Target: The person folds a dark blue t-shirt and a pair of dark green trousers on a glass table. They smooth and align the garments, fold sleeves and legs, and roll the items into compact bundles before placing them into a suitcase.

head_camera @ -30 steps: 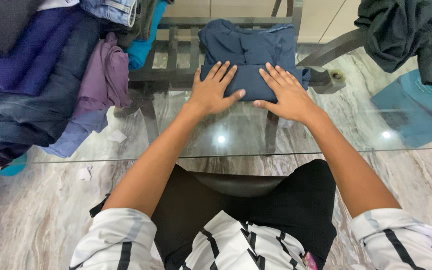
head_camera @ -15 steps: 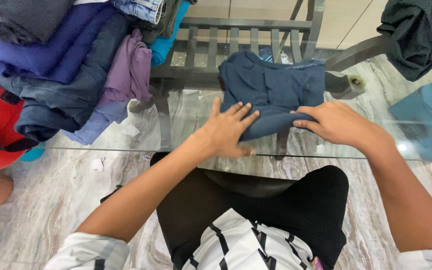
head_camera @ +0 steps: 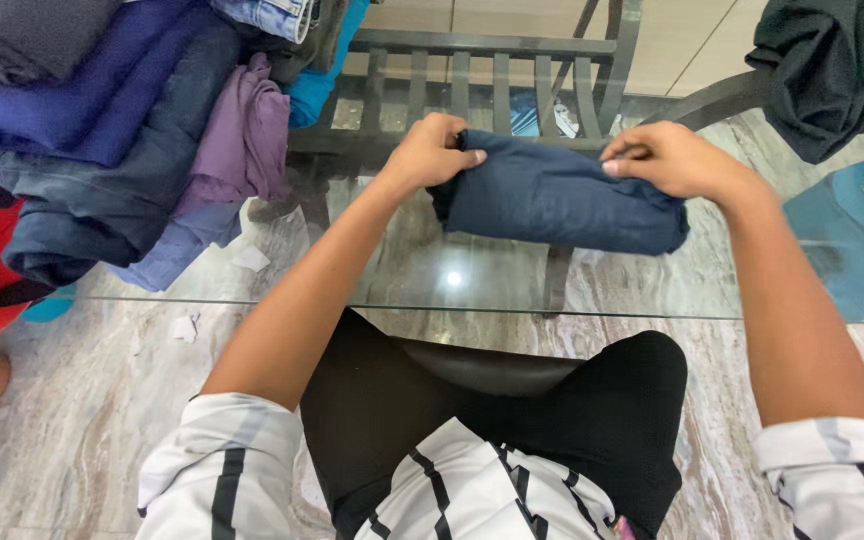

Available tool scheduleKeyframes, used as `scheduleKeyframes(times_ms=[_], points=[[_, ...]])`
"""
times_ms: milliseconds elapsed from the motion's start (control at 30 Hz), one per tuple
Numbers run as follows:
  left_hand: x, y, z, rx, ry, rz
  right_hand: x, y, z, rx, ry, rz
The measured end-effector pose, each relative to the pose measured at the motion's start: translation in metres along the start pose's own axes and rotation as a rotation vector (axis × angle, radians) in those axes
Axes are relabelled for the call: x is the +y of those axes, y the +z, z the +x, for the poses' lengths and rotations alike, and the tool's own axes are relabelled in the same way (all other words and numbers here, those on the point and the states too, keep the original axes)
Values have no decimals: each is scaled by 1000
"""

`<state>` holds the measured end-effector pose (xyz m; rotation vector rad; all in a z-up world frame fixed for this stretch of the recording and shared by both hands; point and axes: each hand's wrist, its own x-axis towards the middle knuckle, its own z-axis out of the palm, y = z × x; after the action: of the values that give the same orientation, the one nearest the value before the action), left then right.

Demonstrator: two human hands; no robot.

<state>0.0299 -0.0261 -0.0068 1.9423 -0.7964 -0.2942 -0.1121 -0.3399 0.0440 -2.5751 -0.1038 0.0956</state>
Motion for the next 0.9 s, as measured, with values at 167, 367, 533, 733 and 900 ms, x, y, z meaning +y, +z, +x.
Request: scheduleKeyframes(times_ms=[167,367,533,733,900], points=[[5,17,-7,329,41,451,9,22,19,165,-31,-311],[13,54,-13,172,359,510,-9,38,24,261,-271,-241],[-9,73,-18,143,399,592,-18,45,36,49,-12,-428],[-12,71,-21,144,358,507,-26,46,49,-187,293,-336],[3,59,-42,548,356,486,-36,41,36,-158,480,351]])
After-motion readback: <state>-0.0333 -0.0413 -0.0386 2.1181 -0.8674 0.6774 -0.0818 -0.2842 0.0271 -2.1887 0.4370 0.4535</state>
